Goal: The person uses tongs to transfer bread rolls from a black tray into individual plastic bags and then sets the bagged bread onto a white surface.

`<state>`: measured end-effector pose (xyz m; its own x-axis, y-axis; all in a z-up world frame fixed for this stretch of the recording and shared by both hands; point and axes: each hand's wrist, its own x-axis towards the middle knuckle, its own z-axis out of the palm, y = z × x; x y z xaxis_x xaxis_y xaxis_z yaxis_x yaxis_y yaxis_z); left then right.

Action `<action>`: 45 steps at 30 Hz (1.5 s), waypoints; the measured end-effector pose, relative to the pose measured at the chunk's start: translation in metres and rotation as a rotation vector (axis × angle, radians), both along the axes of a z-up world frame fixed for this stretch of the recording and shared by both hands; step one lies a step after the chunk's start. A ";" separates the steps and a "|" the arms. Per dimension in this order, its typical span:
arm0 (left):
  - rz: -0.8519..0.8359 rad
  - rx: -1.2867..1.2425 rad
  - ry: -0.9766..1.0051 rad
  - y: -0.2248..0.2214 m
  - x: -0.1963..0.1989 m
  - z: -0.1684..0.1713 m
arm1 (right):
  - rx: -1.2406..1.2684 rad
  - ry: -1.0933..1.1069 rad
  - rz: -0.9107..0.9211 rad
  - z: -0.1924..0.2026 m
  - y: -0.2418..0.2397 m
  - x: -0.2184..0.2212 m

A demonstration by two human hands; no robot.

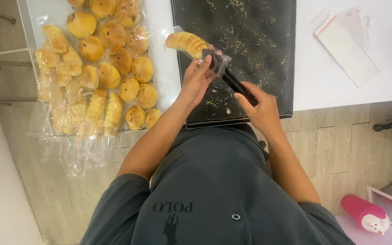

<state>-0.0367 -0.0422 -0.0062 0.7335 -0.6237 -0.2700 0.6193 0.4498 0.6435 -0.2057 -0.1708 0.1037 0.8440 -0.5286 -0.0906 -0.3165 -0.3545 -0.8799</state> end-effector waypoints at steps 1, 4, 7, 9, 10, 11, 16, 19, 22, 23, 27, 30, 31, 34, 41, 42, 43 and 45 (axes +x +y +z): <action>-0.016 -0.035 0.116 -0.001 0.002 0.016 | 0.065 0.141 0.017 0.011 -0.009 -0.004; 0.064 -0.088 0.369 -0.009 0.012 0.052 | 0.169 0.305 0.062 0.046 -0.041 -0.022; 0.119 -0.145 0.506 -0.019 0.002 0.102 | 0.170 0.352 0.110 0.061 -0.080 -0.049; 0.091 -0.179 0.501 -0.027 -0.007 0.113 | 0.137 0.372 0.147 0.063 -0.101 -0.062; -0.054 -0.124 0.543 -0.031 -0.010 0.104 | 0.165 0.368 0.135 0.063 -0.110 -0.065; -0.200 -0.069 0.583 -0.037 -0.013 0.094 | 0.192 0.364 0.122 0.064 -0.120 -0.067; -0.156 -0.250 0.631 -0.051 -0.031 0.113 | 0.204 0.312 0.183 0.053 -0.158 -0.080; -0.161 -0.232 0.614 -0.054 -0.029 0.123 | 0.195 0.320 0.195 0.060 -0.174 -0.074; -0.237 -0.103 0.610 -0.057 -0.037 0.139 | 0.208 0.318 0.207 0.055 -0.188 -0.082; -0.212 -0.025 0.598 -0.059 -0.037 0.146 | 0.215 0.283 0.222 0.052 -0.194 -0.082; -0.227 -0.111 0.573 -0.049 -0.042 0.133 | 0.198 0.263 0.275 0.048 -0.199 -0.088; -0.288 -0.019 0.483 -0.049 -0.041 0.133 | 0.191 0.273 0.227 0.048 -0.197 -0.088; -0.201 0.119 0.491 -0.048 -0.039 0.135 | 0.198 0.240 0.239 0.047 -0.197 -0.090; -0.240 0.203 0.459 -0.038 -0.060 0.141 | 0.224 0.237 0.214 0.049 -0.186 -0.097; -0.543 0.392 0.388 -0.016 -0.045 0.144 | 0.184 0.182 0.144 0.051 -0.146 -0.088; -0.539 0.385 0.393 -0.002 -0.037 0.155 | 0.179 0.189 0.149 0.050 -0.137 -0.089; -0.569 0.414 0.410 0.012 -0.029 0.166 | 0.198 0.170 0.146 0.049 -0.126 -0.089; -0.588 0.433 0.408 0.042 0.001 0.176 | 0.202 0.135 0.154 0.044 -0.109 -0.080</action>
<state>-0.0356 -0.0001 0.1701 0.1134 -0.6544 -0.7476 0.8979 -0.2546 0.3590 -0.2853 -0.2803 0.1479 0.8860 -0.3550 -0.2984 -0.3919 -0.2289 -0.8911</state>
